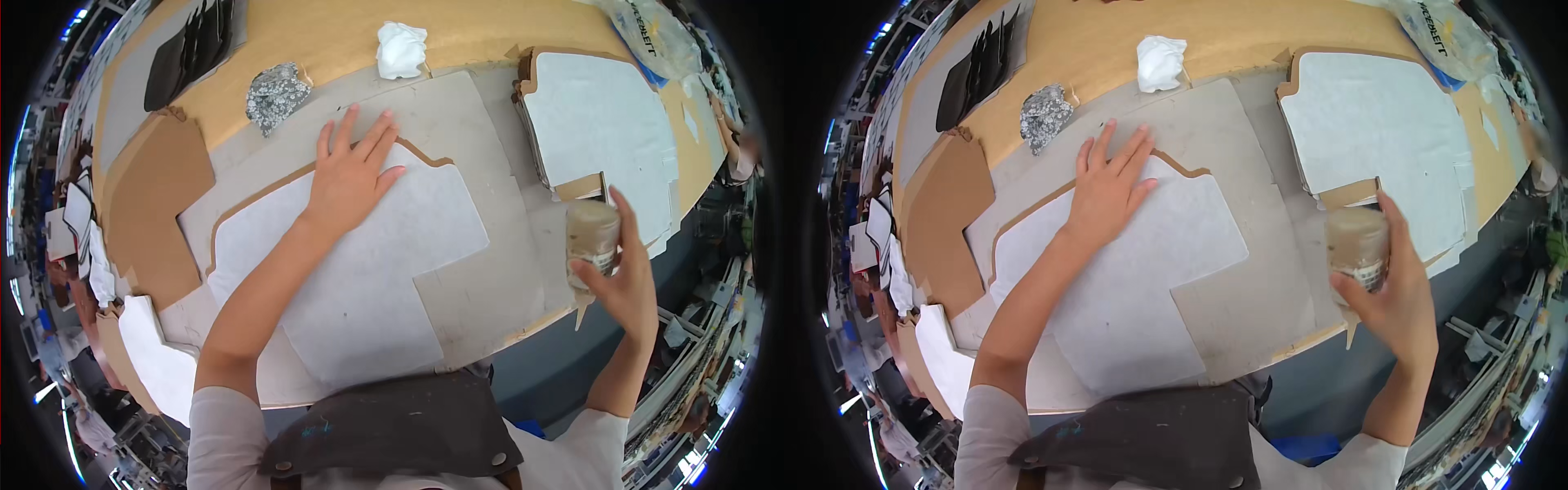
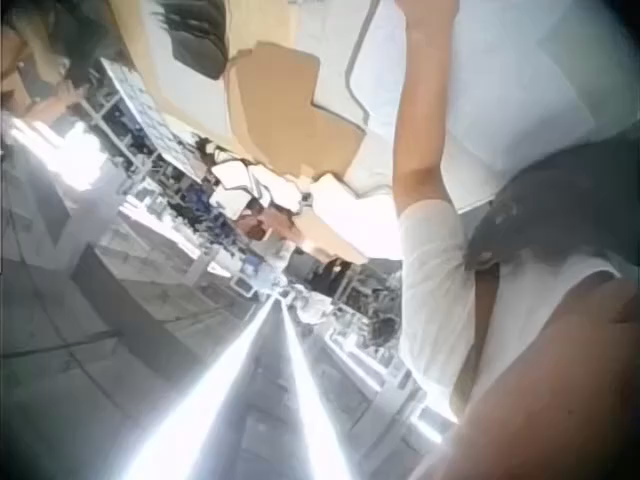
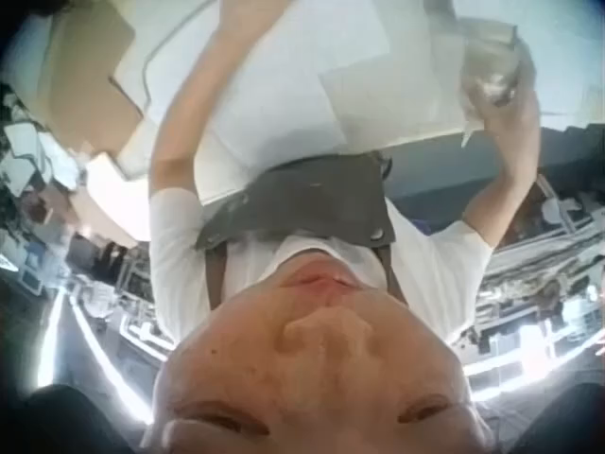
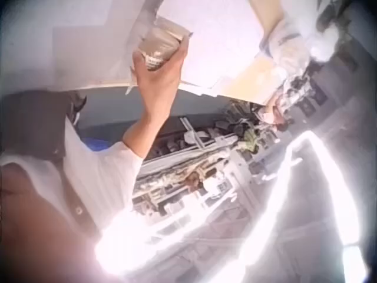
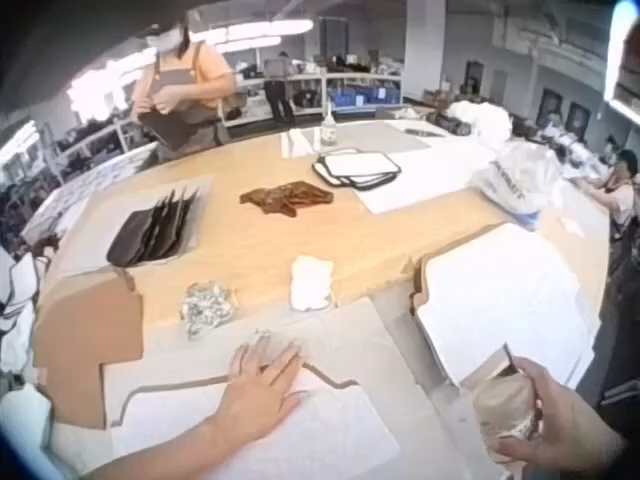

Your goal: Applying glue to a leather piece and adhering a white lining material to it.

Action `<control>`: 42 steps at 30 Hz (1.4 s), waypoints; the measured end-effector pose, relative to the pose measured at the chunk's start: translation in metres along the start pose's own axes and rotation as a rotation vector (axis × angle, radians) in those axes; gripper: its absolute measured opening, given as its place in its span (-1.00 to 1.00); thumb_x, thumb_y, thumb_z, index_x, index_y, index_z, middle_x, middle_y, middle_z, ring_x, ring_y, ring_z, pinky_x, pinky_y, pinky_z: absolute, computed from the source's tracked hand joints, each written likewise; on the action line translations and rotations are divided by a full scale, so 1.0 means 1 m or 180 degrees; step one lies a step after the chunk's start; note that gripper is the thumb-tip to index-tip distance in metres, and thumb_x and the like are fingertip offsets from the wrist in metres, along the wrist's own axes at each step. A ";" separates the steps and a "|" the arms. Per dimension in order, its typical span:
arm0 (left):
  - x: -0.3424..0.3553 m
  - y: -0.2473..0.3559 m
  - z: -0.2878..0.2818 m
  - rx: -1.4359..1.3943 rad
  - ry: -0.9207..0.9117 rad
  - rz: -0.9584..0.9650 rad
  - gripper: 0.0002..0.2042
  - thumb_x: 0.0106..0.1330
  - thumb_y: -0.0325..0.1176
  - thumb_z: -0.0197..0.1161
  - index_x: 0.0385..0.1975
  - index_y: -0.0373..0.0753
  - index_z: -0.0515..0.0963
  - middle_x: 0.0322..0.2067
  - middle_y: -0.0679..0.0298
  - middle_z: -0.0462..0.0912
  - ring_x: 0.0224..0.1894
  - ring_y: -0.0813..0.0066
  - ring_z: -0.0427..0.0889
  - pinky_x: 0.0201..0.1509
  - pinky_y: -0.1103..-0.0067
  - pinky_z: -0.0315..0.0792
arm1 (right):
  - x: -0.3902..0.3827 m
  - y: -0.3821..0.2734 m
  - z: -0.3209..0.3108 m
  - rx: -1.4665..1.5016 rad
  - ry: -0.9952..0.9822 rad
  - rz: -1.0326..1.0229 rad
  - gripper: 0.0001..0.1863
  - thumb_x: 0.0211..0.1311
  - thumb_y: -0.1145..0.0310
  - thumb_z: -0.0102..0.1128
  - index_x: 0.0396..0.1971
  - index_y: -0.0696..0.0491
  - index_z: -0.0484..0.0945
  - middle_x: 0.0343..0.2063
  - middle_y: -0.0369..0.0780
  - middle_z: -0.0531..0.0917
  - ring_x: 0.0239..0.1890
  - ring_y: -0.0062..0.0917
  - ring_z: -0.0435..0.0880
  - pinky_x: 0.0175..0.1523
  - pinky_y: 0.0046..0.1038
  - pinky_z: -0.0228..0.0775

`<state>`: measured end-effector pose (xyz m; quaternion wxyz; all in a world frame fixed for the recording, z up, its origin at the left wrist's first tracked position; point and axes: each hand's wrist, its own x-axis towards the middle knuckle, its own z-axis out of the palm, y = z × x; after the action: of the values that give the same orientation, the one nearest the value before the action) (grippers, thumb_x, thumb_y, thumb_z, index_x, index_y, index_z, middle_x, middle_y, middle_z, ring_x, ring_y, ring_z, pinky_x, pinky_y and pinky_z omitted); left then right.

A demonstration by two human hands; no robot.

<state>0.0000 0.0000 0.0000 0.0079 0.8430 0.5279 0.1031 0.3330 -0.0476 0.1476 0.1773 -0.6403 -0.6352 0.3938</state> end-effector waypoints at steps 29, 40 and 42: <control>-0.082 -0.117 -0.086 -0.2103 -0.1138 -0.1886 -0.65 0.06 -0.15 0.40 -0.60 -0.29 0.44 -0.66 0.47 0.26 -0.55 0.67 0.20 -0.50 0.60 0.15 | 0.071 -0.005 0.137 0.0177 -0.0271 -0.0241 -0.61 0.04 0.16 0.35 -0.31 0.20 0.58 -0.54 -0.13 0.63 -0.49 -0.34 0.61 -0.29 -0.37 0.45; -0.201 -0.103 -0.117 -0.3583 -0.0516 -0.3321 -0.65 0.08 -0.53 0.35 -0.11 -0.43 0.50 -0.27 0.24 0.62 -0.25 0.50 0.59 -0.12 0.61 0.48 | 0.010 -0.012 0.104 0.0021 -0.0053 -0.0793 -0.67 0.15 0.23 0.21 -0.59 0.21 0.50 -0.71 -0.09 0.55 -0.62 -0.27 0.56 -0.43 -0.35 0.42; -0.167 -0.080 -0.140 -0.3811 -0.0355 -0.3401 -0.60 0.08 -0.55 0.35 -0.06 -0.46 0.47 -0.20 0.16 0.62 -0.17 0.45 0.61 -0.03 0.59 0.50 | 0.000 -0.017 0.062 0.1174 0.0065 -0.0472 -0.68 0.17 0.22 0.22 -0.55 0.21 0.55 -0.73 -0.20 0.57 -0.64 -0.53 0.57 -0.48 -0.47 0.39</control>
<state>-0.1668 -0.1269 0.0992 0.5331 0.3331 0.7138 0.3086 0.2765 -0.0623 0.1209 0.3267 -0.5523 -0.5959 0.4829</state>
